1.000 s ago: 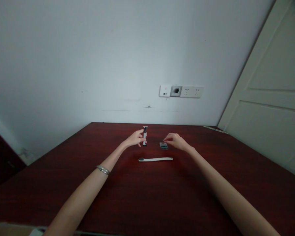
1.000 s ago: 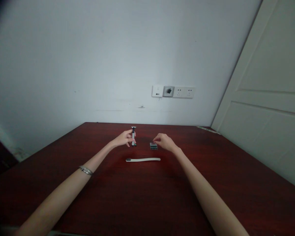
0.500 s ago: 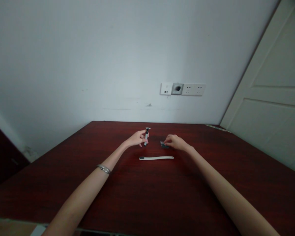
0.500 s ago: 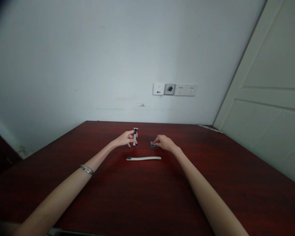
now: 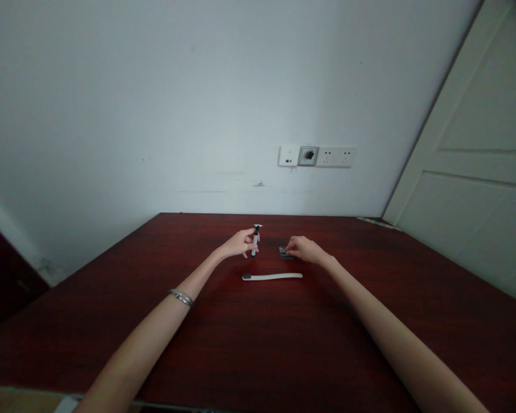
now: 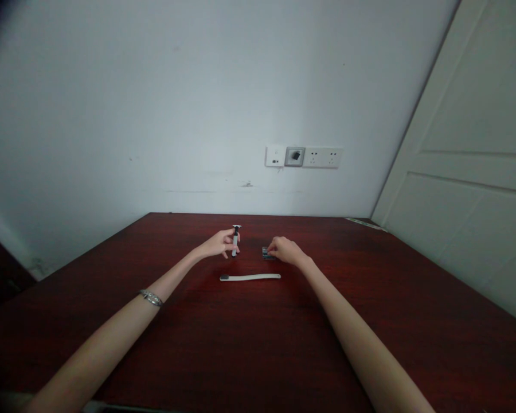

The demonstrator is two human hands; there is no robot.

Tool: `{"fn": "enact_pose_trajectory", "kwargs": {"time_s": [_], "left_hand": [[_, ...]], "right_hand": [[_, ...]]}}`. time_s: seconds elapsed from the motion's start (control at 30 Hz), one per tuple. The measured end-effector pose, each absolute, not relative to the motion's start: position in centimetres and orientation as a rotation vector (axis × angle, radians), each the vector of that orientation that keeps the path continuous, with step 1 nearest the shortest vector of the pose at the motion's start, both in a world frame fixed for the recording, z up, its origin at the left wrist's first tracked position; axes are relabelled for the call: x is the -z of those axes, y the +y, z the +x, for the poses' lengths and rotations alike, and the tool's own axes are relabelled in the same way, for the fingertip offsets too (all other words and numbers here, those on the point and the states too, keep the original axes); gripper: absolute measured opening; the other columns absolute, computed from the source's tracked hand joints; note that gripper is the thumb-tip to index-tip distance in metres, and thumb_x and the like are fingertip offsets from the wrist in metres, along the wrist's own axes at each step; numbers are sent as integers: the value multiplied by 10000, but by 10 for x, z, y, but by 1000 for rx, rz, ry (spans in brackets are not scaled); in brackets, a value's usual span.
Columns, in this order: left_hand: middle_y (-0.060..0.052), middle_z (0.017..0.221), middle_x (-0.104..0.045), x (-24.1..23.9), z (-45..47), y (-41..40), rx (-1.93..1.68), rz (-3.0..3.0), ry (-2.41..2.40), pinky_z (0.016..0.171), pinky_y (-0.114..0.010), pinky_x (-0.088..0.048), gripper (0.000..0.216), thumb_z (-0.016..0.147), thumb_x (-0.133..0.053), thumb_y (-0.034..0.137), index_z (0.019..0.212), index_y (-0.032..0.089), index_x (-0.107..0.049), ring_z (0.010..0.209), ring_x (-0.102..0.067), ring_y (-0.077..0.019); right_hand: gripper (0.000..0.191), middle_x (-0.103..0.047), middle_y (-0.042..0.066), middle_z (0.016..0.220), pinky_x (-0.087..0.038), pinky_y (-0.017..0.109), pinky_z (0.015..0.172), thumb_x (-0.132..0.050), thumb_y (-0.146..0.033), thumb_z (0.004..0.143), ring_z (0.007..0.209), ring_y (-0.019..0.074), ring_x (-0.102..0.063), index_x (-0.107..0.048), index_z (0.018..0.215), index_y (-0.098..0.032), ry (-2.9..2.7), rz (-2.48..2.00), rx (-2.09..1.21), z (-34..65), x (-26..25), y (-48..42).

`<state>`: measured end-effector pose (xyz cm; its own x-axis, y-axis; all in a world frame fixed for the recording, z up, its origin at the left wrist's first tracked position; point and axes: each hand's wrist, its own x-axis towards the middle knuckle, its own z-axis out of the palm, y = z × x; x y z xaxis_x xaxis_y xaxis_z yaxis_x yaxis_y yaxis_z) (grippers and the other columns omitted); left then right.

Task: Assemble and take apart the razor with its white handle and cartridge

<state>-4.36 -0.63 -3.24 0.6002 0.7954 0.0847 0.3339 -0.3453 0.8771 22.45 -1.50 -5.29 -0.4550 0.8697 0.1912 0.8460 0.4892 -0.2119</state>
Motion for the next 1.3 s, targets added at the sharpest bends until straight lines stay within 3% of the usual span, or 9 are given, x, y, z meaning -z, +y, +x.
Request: {"fn": "enact_pose_trajectory", "kwargs": {"time_s": [0.47, 1.3], "left_hand": [[-87, 799, -653, 34, -41, -8, -699, 1879, 932, 447, -180, -483, 297, 709, -594, 210, 978, 150, -483, 766, -656, -199], [-94, 829, -665, 38, -36, -8, -774, 1786, 902, 455, -195, -493, 248, 729, -601, 210, 891, 153, -423, 636, -650, -143]], "right_hand": [[214, -658, 54, 947, -406, 229, 657, -520, -313, 823, 835, 175, -601, -717, 848, -234, -2440, -1469, -94, 224, 54, -16], [200, -645, 74, 890, -427, 248, 726, -479, -230, 831, 801, 157, -585, -666, 819, -161, -2385, -1357, -191, 224, 54, -14]]}}
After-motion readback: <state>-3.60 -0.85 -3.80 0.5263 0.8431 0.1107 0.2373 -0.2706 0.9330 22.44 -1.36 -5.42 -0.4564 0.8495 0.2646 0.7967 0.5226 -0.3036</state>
